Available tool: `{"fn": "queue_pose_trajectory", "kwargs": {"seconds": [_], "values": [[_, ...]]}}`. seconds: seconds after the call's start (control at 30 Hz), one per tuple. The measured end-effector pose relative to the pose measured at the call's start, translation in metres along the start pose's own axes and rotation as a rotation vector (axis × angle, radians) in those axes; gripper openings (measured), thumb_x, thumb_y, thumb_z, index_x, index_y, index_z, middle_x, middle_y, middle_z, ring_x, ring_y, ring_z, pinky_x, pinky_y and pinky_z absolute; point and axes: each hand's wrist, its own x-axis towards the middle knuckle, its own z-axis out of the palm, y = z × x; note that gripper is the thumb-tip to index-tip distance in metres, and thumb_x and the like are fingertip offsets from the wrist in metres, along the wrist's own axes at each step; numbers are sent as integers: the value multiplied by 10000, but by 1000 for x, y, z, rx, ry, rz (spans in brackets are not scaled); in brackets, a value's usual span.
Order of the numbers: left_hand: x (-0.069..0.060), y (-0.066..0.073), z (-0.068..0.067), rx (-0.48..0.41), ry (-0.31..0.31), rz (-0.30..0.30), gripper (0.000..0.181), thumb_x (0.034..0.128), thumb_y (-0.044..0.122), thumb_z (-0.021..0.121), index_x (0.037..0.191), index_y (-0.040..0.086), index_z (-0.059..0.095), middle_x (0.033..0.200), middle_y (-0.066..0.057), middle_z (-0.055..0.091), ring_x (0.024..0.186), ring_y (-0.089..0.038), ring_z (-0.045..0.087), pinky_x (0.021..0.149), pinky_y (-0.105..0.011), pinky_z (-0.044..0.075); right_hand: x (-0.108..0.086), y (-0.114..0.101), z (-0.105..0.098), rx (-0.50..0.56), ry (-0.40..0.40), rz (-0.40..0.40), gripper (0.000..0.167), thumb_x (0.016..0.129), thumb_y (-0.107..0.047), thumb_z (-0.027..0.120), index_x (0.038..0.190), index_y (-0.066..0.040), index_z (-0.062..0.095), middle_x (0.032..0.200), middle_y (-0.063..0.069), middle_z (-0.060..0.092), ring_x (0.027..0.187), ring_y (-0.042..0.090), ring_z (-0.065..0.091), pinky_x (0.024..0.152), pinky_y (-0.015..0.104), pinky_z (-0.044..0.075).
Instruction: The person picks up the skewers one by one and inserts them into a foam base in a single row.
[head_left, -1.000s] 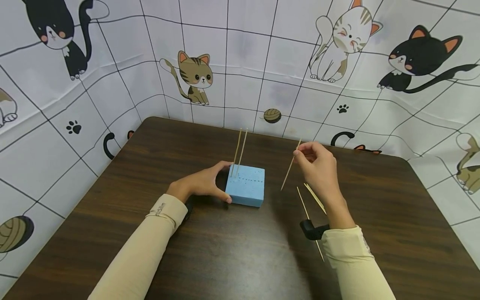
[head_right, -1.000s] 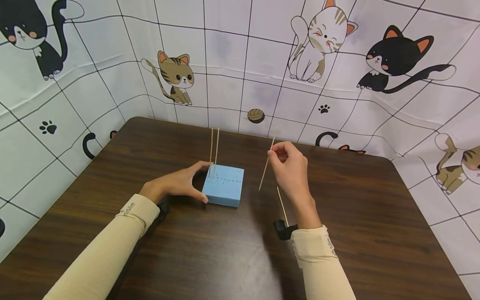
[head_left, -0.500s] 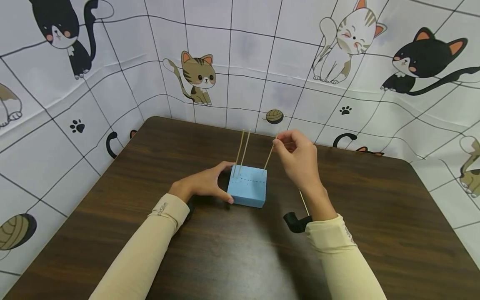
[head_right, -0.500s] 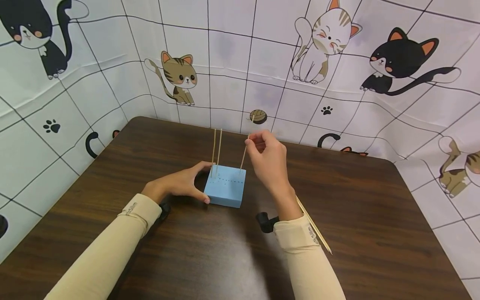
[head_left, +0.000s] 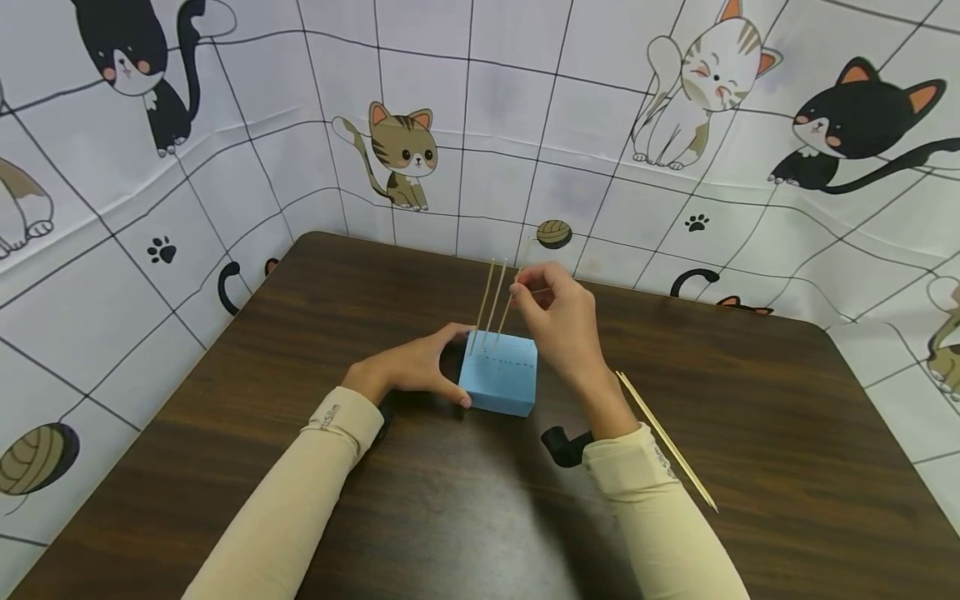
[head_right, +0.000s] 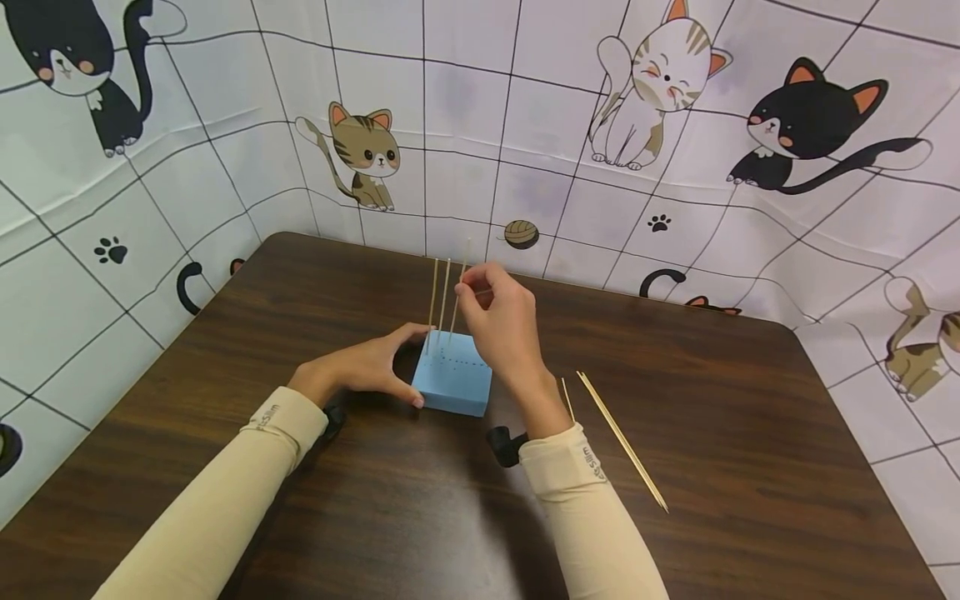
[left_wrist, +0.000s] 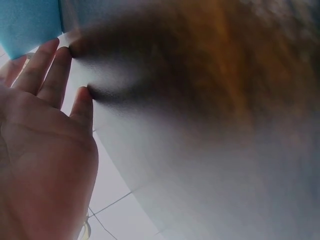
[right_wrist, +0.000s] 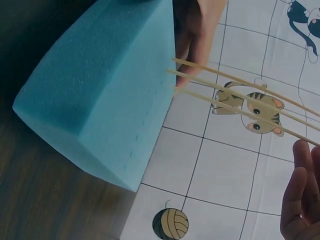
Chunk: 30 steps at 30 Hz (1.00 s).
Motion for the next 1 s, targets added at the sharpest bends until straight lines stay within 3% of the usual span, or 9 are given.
{"fn": "queue_pose_trajectory", "kwargs": {"seconds": [1.0], "values": [[1, -3, 0, -5, 5, 15, 1154, 687, 493, 883, 1569, 241, 183, 1604, -33, 278, 1465, -245, 285, 1171, -498, 270, -10, 11, 17, 5, -53, 38, 86, 964, -97, 644, 1016, -29, 653, 932, 116, 720, 782, 214, 704, 640, 318, 518]]}}
